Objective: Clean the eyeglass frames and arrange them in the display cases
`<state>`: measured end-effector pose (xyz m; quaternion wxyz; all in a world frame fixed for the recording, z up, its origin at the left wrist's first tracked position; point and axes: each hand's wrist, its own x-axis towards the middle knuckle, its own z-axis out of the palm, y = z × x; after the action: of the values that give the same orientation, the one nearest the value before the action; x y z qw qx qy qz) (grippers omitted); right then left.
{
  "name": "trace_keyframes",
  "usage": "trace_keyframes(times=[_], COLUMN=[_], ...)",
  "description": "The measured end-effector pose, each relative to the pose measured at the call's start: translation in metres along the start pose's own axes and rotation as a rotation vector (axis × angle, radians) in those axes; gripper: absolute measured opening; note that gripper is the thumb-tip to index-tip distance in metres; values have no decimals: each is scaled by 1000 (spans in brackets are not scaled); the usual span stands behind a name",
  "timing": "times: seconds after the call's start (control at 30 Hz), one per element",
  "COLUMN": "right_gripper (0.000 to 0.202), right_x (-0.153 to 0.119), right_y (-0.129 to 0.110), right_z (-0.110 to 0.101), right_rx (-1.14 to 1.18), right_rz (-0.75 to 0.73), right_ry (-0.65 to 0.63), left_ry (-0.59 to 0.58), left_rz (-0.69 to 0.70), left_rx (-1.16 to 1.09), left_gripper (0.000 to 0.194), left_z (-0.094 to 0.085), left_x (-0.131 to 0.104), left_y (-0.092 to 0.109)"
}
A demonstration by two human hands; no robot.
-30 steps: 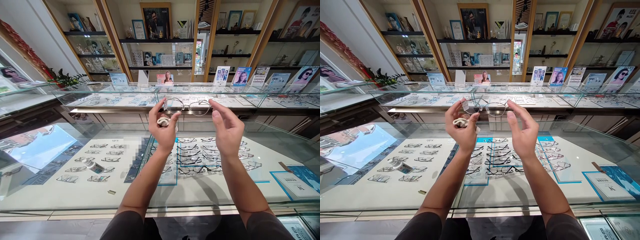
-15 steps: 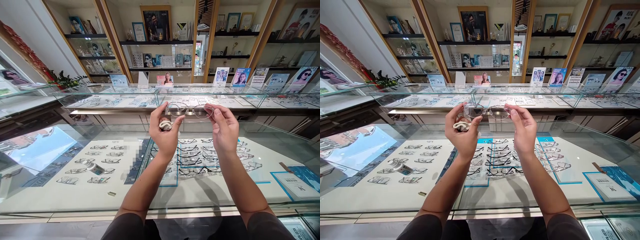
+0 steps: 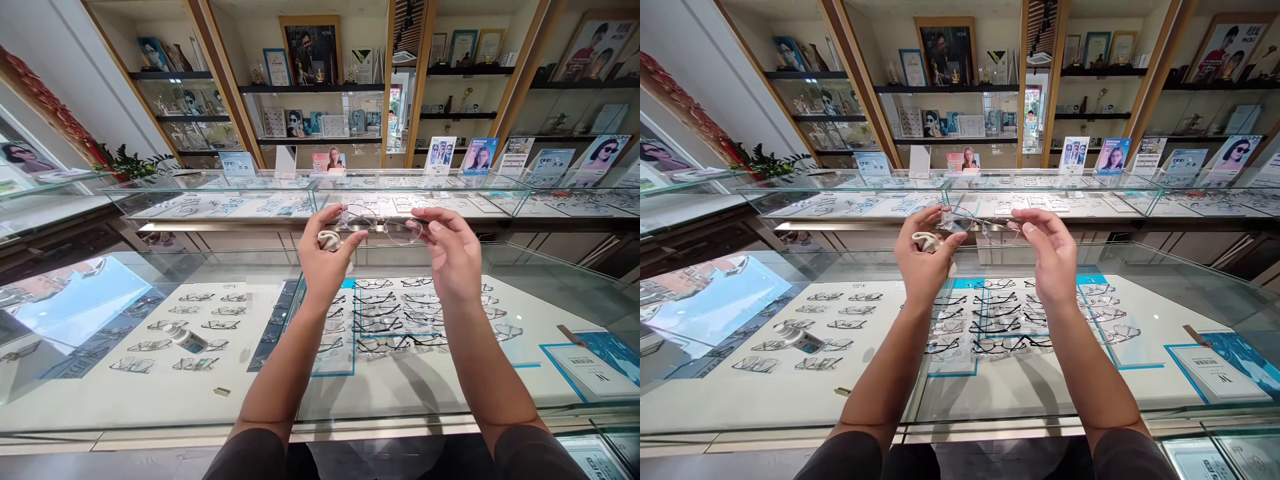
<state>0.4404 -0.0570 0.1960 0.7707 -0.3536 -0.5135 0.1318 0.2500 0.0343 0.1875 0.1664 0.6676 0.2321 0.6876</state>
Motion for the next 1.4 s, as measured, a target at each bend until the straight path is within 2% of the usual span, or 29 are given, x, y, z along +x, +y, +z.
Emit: trace_keyframes(times=[0.1,0.23,0.37,0.5,0.67,0.8,0.87,0.97,1.0,1.03,1.1,1.17,1.27,1.4], right_gripper=[21,17,12,16,20,19,20,19,18,17,15,14,15,19], right_x=[5,6,5,7,9,8,6,0,-4,-8,-19,-31,-50,-75], right_y=[-6,-13,-12,-8,-7,-7,-5,-3,-3,-3,-5,-8,-8,-1], right_z=[-11,-13,-11,-14,-14,-11,-10,-4,0,4,14,25,40,51], right_rx=[-213,-400,-427,-326,-101,-51,-60,-93,-119,-155,-246,-340,-464,-610], right_rz=[-80,-84,-67,28,263,315,310,248,210,161,36,-108,-270,-330], right_ry=[-143,-336,-402,-485,-604,-561,-509,-399,-368,-344,-320,-304,-276,-289], left_ry=[-99,-223,-285,-333,-385,-409,-321,-100,-89,-125,-255,-316,-294,-279], left_rz=[142,325,347,230,23,9,52,60,21,-40,-198,-349,-519,-643], left_rx=[99,192,190,67,-118,-136,-52,65,66,50,-8,-68,-132,-167], left_gripper=[56,57,58,60,59,64,61,30,20,17,21,26,35,40], left_z=[-12,-21,-23,-26,-21,-20,-23,-31,-33,-34,-36,-37,-44,-57], left_x=[7,10,7,5,5,6,6,1,-3,-7,-16,-26,-37,-48], left_y=[0,7,15,16,8,11,19,35,39,43,49,52,54,51])
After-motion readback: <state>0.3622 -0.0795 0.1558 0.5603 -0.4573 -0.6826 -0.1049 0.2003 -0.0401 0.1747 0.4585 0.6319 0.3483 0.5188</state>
